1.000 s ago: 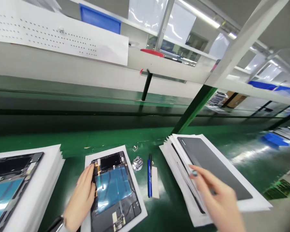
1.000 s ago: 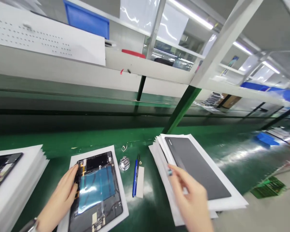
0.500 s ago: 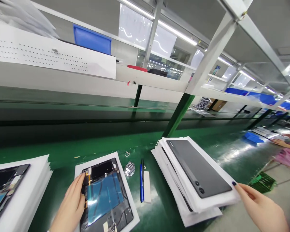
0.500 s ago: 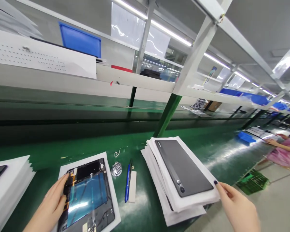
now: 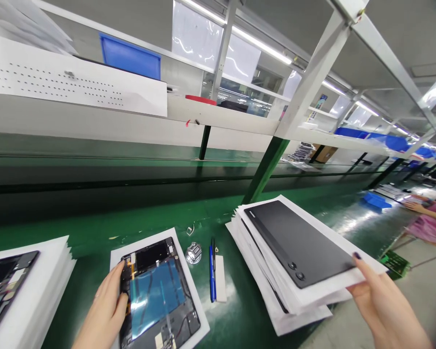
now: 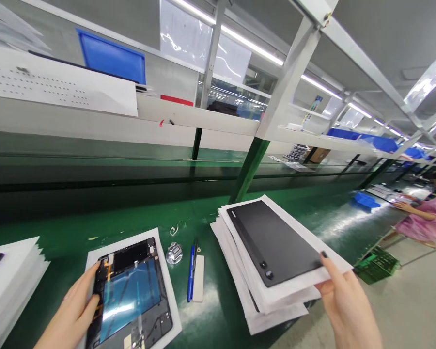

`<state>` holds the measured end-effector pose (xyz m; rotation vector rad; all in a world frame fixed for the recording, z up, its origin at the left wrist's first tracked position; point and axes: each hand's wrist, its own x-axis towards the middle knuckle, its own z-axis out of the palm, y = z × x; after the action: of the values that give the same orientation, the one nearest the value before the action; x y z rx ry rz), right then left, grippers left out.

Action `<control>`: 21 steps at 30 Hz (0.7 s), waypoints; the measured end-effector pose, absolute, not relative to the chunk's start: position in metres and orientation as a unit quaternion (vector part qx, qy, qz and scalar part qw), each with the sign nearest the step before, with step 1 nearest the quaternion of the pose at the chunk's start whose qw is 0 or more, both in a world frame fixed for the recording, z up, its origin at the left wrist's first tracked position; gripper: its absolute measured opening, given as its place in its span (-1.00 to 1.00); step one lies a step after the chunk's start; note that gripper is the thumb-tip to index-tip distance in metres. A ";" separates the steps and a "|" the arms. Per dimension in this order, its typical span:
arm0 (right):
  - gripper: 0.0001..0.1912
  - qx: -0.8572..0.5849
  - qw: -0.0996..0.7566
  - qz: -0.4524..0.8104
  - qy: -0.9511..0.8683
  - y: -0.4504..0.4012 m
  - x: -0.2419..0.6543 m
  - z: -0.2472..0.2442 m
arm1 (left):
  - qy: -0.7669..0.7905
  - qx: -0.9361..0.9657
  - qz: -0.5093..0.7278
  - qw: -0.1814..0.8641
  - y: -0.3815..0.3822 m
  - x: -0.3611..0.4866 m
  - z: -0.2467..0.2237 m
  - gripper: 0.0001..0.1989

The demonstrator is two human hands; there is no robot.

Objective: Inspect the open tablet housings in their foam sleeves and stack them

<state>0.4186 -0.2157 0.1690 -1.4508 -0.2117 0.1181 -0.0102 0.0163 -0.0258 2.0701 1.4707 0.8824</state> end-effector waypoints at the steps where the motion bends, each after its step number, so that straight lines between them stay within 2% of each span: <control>1: -0.55 -0.648 0.754 0.058 -0.090 -0.213 0.416 0.170 | 0.534 0.750 0.315 0.232 0.016 -0.010 -0.022 -0.32; 3: -0.58 -0.620 0.778 0.063 -0.076 -0.207 0.412 0.173 | 0.537 0.749 0.304 0.242 0.015 -0.010 -0.016 -0.28; 6: -0.75 -0.581 0.804 0.097 -0.076 -0.196 0.409 0.185 | 0.533 0.754 0.287 0.256 0.017 -0.013 -0.009 -0.25; 9: -0.82 -0.535 0.831 0.103 -0.108 -0.183 0.404 0.203 | 0.525 0.762 0.269 0.267 0.021 -0.017 -0.010 -0.22; 15: -0.71 -0.479 0.861 0.074 -0.153 -0.178 0.390 0.225 | 0.524 0.767 0.251 0.273 0.033 -0.028 -0.027 -0.18; 21: -0.59 -0.536 0.829 0.099 -0.124 -0.202 0.409 0.186 | 0.524 0.763 0.260 0.274 0.040 -0.037 -0.035 -0.17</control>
<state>0.4088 -0.2020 0.1864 -1.1365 -0.2629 0.2095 -0.0370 0.0400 -0.0354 2.0523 1.4101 0.6979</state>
